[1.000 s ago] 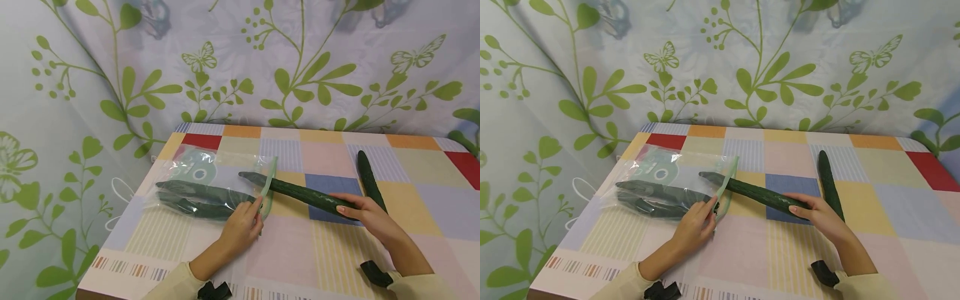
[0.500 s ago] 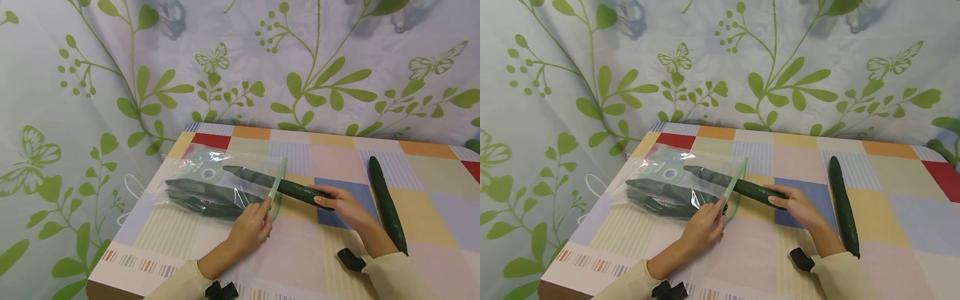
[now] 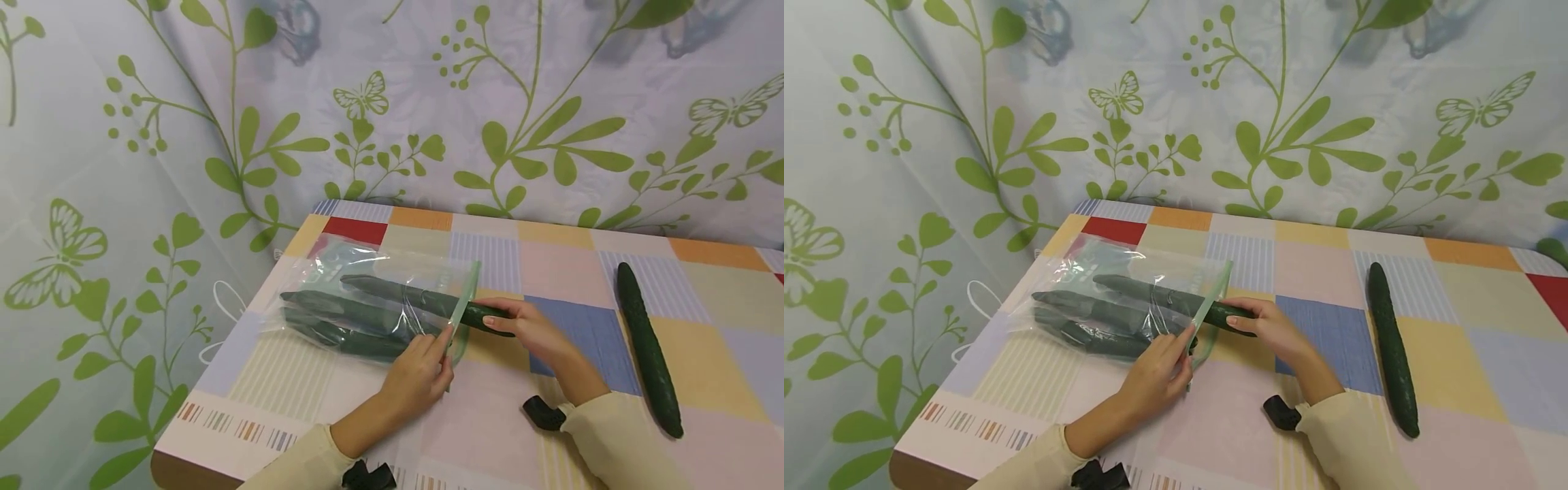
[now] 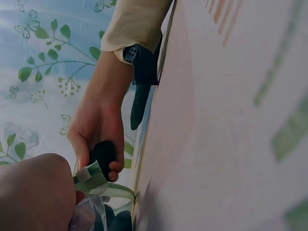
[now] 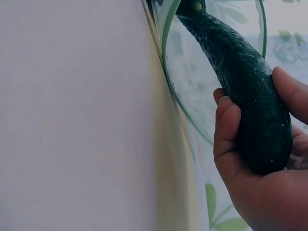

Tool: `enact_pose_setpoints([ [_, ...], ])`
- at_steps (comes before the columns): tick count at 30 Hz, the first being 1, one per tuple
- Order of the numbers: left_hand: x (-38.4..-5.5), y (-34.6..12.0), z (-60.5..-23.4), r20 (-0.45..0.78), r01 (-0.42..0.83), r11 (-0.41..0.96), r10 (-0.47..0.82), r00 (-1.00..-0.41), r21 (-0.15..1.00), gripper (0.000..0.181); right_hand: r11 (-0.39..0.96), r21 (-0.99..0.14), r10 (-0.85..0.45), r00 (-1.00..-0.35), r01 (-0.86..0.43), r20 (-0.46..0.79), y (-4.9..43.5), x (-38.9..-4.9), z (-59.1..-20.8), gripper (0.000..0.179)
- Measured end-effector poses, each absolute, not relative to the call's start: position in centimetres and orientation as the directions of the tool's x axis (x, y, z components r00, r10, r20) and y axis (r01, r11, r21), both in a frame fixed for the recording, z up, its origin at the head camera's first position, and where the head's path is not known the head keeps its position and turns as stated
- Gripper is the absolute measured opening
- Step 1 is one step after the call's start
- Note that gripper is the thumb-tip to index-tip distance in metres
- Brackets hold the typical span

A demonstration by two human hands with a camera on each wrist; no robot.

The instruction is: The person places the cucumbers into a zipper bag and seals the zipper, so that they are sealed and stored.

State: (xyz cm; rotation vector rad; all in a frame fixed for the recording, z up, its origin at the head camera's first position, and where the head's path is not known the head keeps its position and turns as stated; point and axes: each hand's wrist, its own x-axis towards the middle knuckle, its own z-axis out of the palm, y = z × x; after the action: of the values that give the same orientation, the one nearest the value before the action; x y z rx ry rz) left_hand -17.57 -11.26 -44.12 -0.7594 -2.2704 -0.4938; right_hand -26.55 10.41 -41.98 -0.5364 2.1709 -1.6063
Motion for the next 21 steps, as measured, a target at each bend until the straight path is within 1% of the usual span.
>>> enact_pose_setpoints([
  [4,-17.5,-11.0,-44.2,0.698,0.639,0.758,0.387,-0.603,0.132,0.046,0.304,-0.947,-0.530,-0.844,-0.100,-0.081,9.9,-26.6,-42.2,0.048],
  [9,-17.5,-11.0,-44.2,0.689,0.644,0.751,0.392,-0.610,0.143,0.046,0.321,-0.937,-0.580,-0.811,-0.141,-0.076,9.2,-26.7,-42.5,0.046],
  [11,-17.5,-11.1,-44.2,0.687,0.644,0.750,0.387,-0.615,0.154,0.047,0.348,-0.922,-0.578,-0.813,-0.170,-0.068,8.9,-26.8,-42.7,0.045],
  [16,-17.5,-11.3,-44.2,0.683,0.651,0.738,0.382,-0.622,0.180,0.047,0.460,-0.852,-0.534,-0.845,-0.248,-0.043,8.5,-26.7,-43.1,0.043],
  [21,-17.5,-11.4,-44.2,0.682,0.668,0.718,0.389,-0.619,0.197,0.046,0.513,-0.797,-0.530,-0.848,-0.318,-0.003,8.2,-26.2,-43.0,0.043],
])
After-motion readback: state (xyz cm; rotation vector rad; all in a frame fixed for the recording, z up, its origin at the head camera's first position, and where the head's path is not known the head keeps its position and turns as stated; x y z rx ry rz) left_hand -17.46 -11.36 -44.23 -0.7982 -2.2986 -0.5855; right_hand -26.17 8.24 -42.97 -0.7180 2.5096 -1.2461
